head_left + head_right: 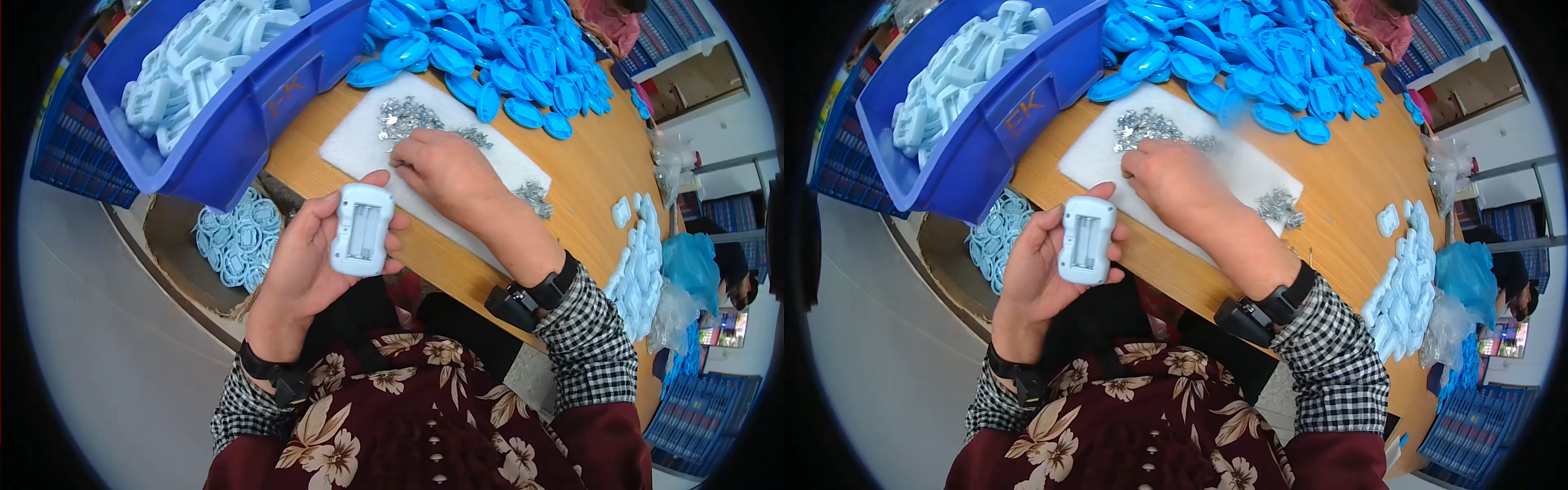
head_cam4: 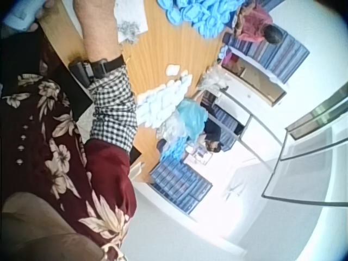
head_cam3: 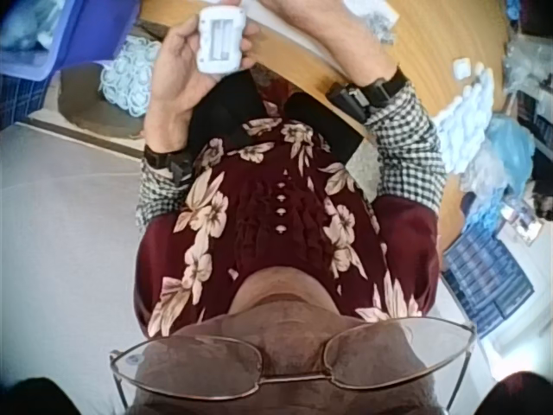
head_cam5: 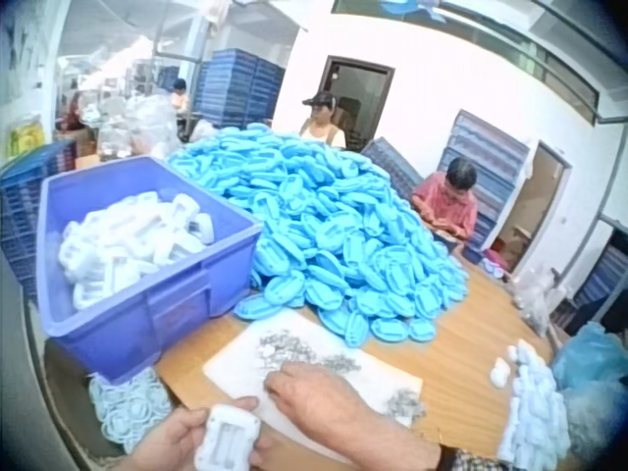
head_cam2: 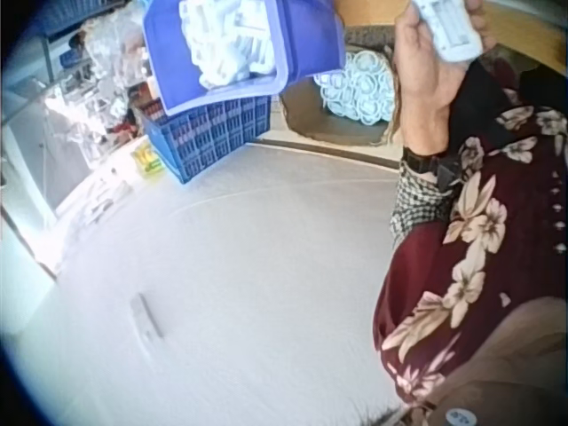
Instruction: Insert metallic contact plates into plastic housings on an assembly table.
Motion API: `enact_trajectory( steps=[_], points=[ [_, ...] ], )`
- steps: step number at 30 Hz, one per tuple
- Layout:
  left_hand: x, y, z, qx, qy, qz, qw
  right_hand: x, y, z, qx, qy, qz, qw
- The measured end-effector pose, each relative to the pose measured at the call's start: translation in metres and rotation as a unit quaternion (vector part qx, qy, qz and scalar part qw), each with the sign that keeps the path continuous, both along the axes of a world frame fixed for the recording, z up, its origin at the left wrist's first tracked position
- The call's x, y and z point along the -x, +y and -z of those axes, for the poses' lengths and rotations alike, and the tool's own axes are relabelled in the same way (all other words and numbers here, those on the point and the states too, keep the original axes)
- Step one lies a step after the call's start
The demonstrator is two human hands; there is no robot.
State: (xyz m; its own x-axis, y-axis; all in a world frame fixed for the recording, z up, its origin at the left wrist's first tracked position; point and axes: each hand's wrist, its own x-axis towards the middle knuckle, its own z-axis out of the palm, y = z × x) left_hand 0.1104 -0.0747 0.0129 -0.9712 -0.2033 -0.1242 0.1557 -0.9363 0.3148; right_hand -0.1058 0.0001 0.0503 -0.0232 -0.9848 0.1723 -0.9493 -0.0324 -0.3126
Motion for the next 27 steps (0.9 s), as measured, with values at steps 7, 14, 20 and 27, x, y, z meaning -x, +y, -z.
enact_trajectory(
  steps=[7, 14, 20, 27],
  points=[
    [0.008, 0.006, -0.009, 0.072, -0.076, -0.035, 0.994, 0.002, 0.02, -0.022, -0.112, -0.273, 0.105, 0.95],
    [0.028, 0.019, -0.015, 0.099, -0.073, -0.021, 0.992, -0.005, 0.061, -0.032, -0.064, -0.463, 0.136, 0.873],
    [0.041, 0.037, -0.021, 0.123, -0.076, -0.013, 0.989, -0.014, 0.081, -0.026, -0.001, -0.459, 0.145, 0.877],
    [0.041, 0.037, -0.019, 0.129, -0.101, -0.042, 0.986, -0.001, 0.09, -0.024, 0.06, -0.324, 0.184, 0.926]
  ],
)
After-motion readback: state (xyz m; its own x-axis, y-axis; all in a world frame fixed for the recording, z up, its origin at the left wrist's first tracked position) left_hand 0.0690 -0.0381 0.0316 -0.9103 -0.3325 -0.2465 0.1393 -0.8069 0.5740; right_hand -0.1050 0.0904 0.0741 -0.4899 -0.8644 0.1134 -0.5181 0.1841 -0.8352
